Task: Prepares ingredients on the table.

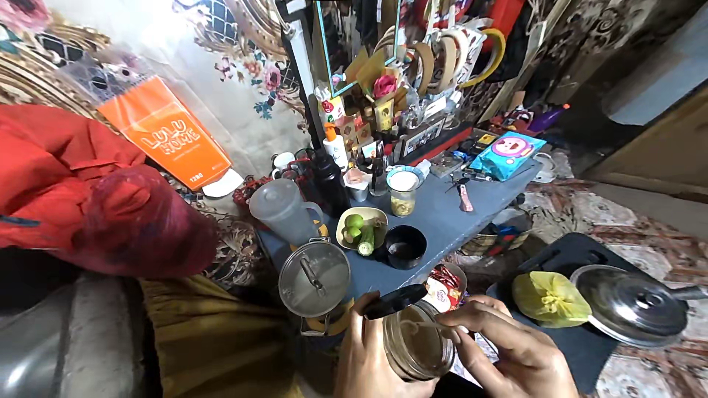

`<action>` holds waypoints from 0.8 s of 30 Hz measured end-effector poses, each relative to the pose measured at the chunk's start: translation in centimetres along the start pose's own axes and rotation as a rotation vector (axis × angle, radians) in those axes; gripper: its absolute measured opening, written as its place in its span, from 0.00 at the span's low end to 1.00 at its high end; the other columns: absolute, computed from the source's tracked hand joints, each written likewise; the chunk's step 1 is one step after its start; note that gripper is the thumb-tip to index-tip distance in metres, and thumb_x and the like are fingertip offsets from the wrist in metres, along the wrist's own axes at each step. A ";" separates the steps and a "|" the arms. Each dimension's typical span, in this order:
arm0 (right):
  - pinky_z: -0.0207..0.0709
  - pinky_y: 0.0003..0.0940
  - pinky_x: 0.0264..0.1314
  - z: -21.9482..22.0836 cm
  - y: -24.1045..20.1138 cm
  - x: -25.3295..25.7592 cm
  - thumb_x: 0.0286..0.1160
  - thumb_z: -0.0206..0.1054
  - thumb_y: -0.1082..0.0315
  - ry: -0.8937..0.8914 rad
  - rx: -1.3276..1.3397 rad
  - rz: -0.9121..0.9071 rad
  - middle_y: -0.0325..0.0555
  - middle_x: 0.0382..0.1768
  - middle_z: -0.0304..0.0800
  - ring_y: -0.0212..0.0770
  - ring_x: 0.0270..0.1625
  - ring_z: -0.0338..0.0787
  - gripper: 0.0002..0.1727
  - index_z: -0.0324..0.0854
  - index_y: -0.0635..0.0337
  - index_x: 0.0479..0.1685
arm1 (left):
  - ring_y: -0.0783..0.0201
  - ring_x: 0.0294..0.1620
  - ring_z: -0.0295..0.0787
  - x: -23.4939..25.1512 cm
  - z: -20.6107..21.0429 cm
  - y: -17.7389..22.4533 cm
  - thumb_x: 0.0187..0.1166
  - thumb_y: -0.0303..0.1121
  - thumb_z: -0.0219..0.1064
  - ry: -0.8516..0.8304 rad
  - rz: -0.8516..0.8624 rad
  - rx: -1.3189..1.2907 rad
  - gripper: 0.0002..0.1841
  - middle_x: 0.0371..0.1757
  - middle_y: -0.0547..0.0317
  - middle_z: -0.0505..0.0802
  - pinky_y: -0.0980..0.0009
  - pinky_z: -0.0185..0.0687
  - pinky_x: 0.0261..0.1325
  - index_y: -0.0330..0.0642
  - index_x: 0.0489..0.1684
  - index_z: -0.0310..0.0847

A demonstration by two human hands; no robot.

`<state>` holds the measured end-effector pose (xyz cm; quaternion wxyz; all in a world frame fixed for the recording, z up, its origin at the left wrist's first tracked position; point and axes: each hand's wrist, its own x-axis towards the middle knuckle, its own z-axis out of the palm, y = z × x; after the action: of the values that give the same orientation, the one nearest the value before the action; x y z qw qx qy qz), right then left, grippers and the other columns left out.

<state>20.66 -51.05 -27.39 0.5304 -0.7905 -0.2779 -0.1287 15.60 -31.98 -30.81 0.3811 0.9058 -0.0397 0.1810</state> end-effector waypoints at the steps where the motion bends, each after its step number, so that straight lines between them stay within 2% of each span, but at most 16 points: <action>1: 0.70 0.35 0.73 0.0 0.3 -0.1 0.84 0.60 0.62 0.010 -0.047 -0.041 0.36 0.35 0.92 0.27 0.43 0.88 0.11 0.89 0.53 0.45 | 0.55 0.72 0.82 0.0 -0.1 0.2 0.30 0.62 0.89 -0.014 -0.012 0.020 0.58 0.73 0.34 0.82 0.68 0.82 0.70 0.31 0.68 0.80; 5: 0.65 0.39 0.78 0.3 1.6 -0.7 0.87 0.56 0.59 0.016 -0.208 -0.212 0.37 0.35 0.92 0.30 0.44 0.89 0.13 0.86 0.51 0.42 | 0.52 0.68 0.86 0.1 -0.1 0.5 0.30 0.64 0.88 -0.058 -0.037 0.074 0.58 0.73 0.36 0.83 0.64 0.87 0.63 0.34 0.69 0.81; 7: 0.65 0.40 0.77 0.3 1.9 -1.0 0.87 0.56 0.60 -0.024 -0.205 -0.200 0.38 0.33 0.92 0.31 0.42 0.89 0.14 0.87 0.51 0.41 | 0.53 0.67 0.87 0.1 0.0 0.7 0.29 0.65 0.87 -0.080 -0.051 0.099 0.59 0.73 0.37 0.83 0.63 0.88 0.62 0.36 0.70 0.81; 9: 0.68 0.38 0.75 0.4 2.1 -1.4 0.86 0.57 0.61 -0.074 -0.124 -0.099 0.40 0.32 0.92 0.31 0.40 0.88 0.15 0.89 0.54 0.40 | 0.51 0.66 0.88 0.1 0.2 0.8 0.29 0.66 0.87 -0.104 -0.066 0.126 0.59 0.72 0.36 0.84 0.61 0.88 0.61 0.36 0.70 0.82; 12: 0.78 0.28 0.64 0.6 2.9 -2.1 0.81 0.59 0.62 -0.060 0.015 0.129 0.36 0.34 0.94 0.25 0.41 0.89 0.14 0.91 0.56 0.38 | 0.49 0.63 0.89 0.0 0.5 0.8 0.30 0.67 0.85 -0.142 -0.083 0.174 0.58 0.72 0.36 0.84 0.59 0.89 0.59 0.38 0.70 0.83; 14: 0.85 0.20 0.48 0.6 3.0 -2.3 0.78 0.61 0.66 -0.044 0.141 0.313 0.33 0.34 0.94 0.20 0.38 0.89 0.12 0.92 0.58 0.38 | 0.47 0.63 0.89 0.1 0.7 1.1 0.31 0.66 0.86 -0.179 -0.099 0.198 0.57 0.74 0.36 0.83 0.57 0.89 0.58 0.39 0.70 0.83; 16: 0.81 0.14 0.32 0.6 3.0 -2.0 0.76 0.62 0.70 -0.029 0.266 0.463 0.28 0.31 0.93 0.17 0.29 0.86 0.11 0.91 0.58 0.38 | 0.47 0.63 0.89 0.2 1.1 1.1 0.31 0.66 0.85 -0.187 -0.094 0.234 0.56 0.74 0.37 0.83 0.55 0.89 0.58 0.40 0.68 0.85; 18: 0.73 0.13 0.24 0.7 3.4 -1.8 0.76 0.61 0.71 -0.021 0.327 0.544 0.26 0.27 0.92 0.15 0.22 0.80 0.11 0.92 0.56 0.36 | 0.48 0.62 0.90 0.3 1.5 0.9 0.32 0.67 0.84 -0.178 -0.074 0.276 0.53 0.74 0.40 0.84 0.56 0.89 0.57 0.41 0.65 0.86; 20: 0.68 0.13 0.19 0.8 3.8 -1.6 0.77 0.61 0.70 -0.024 0.365 0.609 0.26 0.25 0.92 0.16 0.17 0.76 0.12 0.93 0.55 0.36 | 0.49 0.61 0.90 0.5 1.9 0.9 0.33 0.67 0.83 -0.166 -0.066 0.316 0.50 0.74 0.42 0.84 0.56 0.89 0.55 0.42 0.62 0.88; 24: 0.67 0.15 0.17 1.1 4.2 -0.9 0.77 0.60 0.70 -0.022 0.398 0.694 0.30 0.25 0.93 0.17 0.15 0.75 0.13 0.93 0.56 0.34 | 0.48 0.63 0.90 0.9 2.8 0.2 0.32 0.65 0.84 -0.104 -0.055 0.329 0.51 0.74 0.41 0.85 0.56 0.89 0.58 0.42 0.62 0.88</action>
<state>22.21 -51.49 -31.49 0.6823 -0.7204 -0.0196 0.1229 17.25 -34.05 -32.20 0.2300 0.9648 -0.0042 0.1274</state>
